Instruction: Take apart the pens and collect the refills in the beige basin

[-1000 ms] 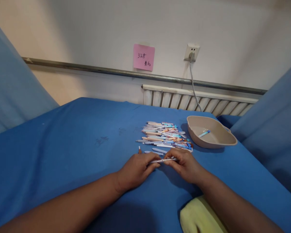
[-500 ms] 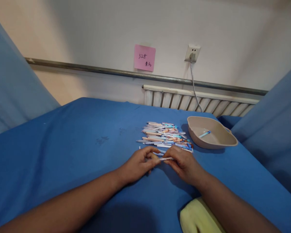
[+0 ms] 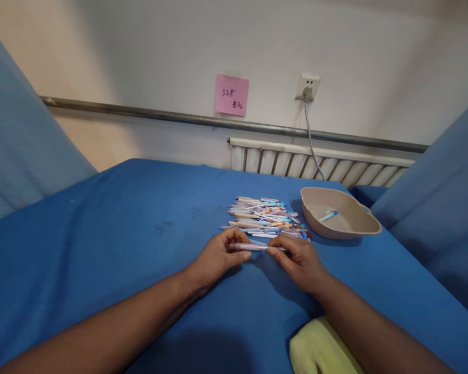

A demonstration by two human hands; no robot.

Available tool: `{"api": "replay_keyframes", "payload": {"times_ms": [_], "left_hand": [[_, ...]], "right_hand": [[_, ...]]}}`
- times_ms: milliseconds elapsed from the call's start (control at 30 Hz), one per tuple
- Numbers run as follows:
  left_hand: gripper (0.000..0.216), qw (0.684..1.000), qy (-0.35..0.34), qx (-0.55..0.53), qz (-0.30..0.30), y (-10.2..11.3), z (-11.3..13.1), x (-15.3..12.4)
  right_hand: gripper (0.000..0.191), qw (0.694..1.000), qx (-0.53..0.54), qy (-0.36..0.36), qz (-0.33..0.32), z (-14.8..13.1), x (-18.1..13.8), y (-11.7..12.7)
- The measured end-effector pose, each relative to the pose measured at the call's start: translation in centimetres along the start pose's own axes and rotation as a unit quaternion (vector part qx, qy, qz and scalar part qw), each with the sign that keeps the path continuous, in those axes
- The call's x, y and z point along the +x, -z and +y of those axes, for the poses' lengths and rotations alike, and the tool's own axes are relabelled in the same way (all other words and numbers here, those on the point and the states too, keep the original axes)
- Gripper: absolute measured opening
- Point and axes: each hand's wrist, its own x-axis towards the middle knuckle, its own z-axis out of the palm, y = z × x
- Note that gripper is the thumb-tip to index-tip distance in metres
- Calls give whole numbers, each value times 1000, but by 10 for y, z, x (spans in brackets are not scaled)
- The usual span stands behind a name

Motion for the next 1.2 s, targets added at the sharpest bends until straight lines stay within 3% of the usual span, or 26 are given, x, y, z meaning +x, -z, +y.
{"api": "replay_keyframes", "payload": {"times_ms": [167, 300, 367, 567, 700, 767, 933, 1067, 1200], "left_hand": [[45, 995, 91, 4, -39, 2, -2, 1], [35, 999, 36, -8, -23, 3, -2, 1], [48, 999, 17, -45, -21, 2, -2, 1], [42, 994, 104, 22, -22, 6, -5, 4], [30, 1000, 15, 3, -9, 6, -5, 4], [38, 1000, 3, -24, -11, 5, -4, 3], [43, 993, 105, 8, -48, 7, -8, 5], [42, 989, 132, -10, -72, 12, -12, 8], [39, 982, 144, -93, -80, 11, -9, 7]], "right_hand": [[13, 1000, -26, 10, -6, -2, -2, 0], [15, 999, -43, 13, -22, -4, -2, 0], [14, 999, -44, 13, -22, -4, -2, 0], [15, 998, -57, 17, -27, -1, -3, -1], [15, 998, -54, 13, -26, 1, -2, -1], [16, 998, -52, 11, -22, 0, -2, -1], [16, 998, -50, 17, -37, -2, -3, -1], [14, 996, 68, -57, 32, -2, 0, -6], [22, 939, 298, -155, 71, 1, 6, -14]]}}
